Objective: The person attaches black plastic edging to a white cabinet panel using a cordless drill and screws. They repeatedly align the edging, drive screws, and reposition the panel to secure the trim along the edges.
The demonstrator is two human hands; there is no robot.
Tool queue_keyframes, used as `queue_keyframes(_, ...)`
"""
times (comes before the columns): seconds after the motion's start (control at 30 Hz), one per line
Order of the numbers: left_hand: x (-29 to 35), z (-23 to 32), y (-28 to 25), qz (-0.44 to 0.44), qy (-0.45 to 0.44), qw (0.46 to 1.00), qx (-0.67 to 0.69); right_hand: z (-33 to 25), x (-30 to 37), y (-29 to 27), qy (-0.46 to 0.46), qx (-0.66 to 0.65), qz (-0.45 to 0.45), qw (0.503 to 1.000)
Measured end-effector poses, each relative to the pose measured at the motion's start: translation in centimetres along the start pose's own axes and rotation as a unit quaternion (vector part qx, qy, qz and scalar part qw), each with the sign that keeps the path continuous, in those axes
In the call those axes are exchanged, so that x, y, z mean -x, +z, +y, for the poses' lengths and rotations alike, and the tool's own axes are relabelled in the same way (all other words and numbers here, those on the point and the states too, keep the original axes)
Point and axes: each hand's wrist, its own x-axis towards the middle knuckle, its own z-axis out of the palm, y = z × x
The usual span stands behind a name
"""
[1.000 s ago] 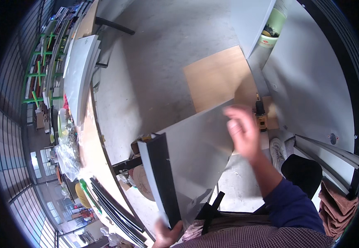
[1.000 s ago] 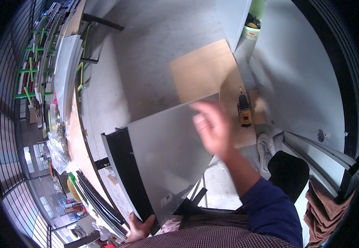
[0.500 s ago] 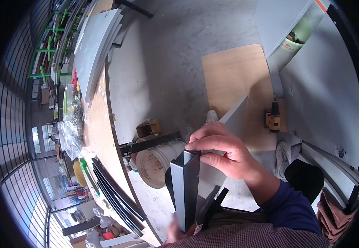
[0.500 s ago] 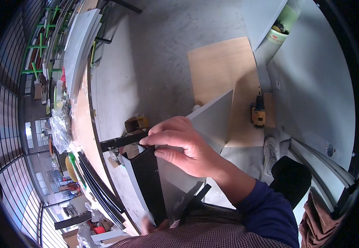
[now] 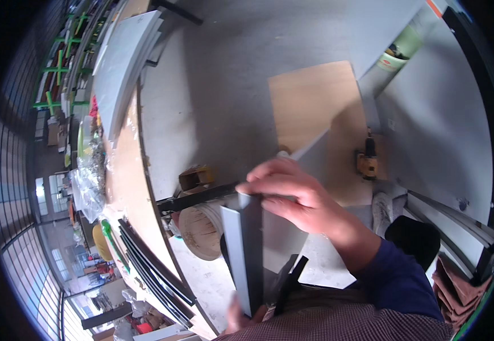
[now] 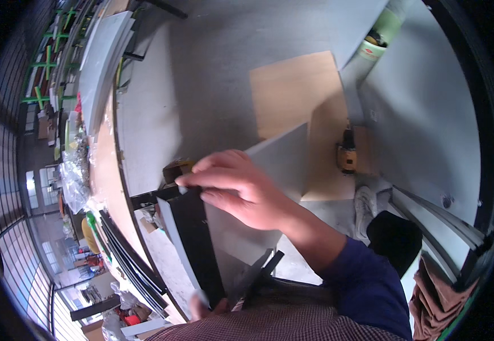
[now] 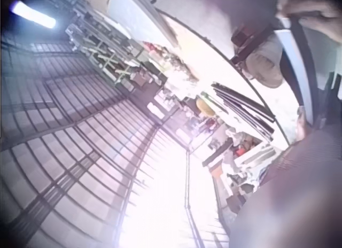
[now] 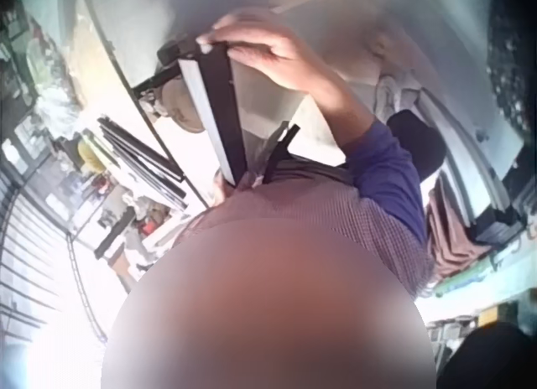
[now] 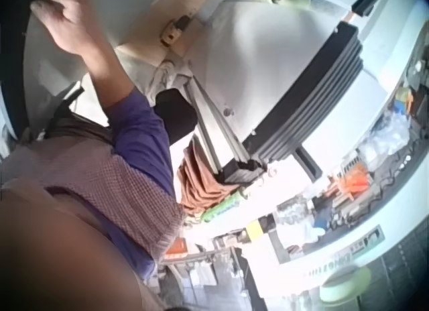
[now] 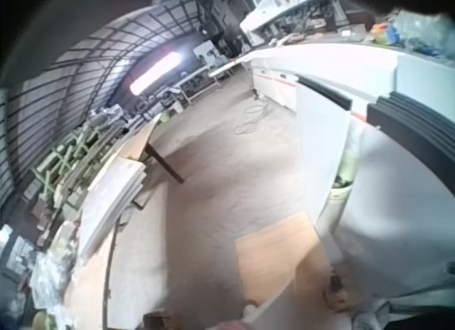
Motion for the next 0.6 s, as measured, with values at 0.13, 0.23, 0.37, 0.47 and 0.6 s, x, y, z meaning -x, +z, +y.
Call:
queue_keyframes(0.13, -2.2, 2.7, 0.2, -0.035, -0.098, 0.994, -0.024, 1.8, 0.8, 1.2, -0.007, 0.238, 0.067, 0.969)
queue_keyframes(0.23, -4.8, 4.3, 0.2, -0.055, -0.063, 0.996, 0.029, 5.1, 6.9, 1.7, 0.059, 0.239, 0.165, 0.955)
queue_keyframes(0.37, -7.0, 6.2, 1.0, -0.015, -0.048, 0.991, 0.121, 15.1, 21.1, -1.1, 0.319, 0.121, 0.300, 0.891)
queue_keyframes(0.47, -8.7, 7.7, 1.4, -0.021, -0.050, 0.994, 0.091, 23.9, 30.5, -6.4, 0.534, 0.245, 0.408, 0.699)
queue_keyframes(0.6, -10.6, 9.1, 2.5, 0.037, -0.051, 0.995, 0.075, 30.0, 35.4, -14.4, 0.394, 0.489, 0.385, 0.676)
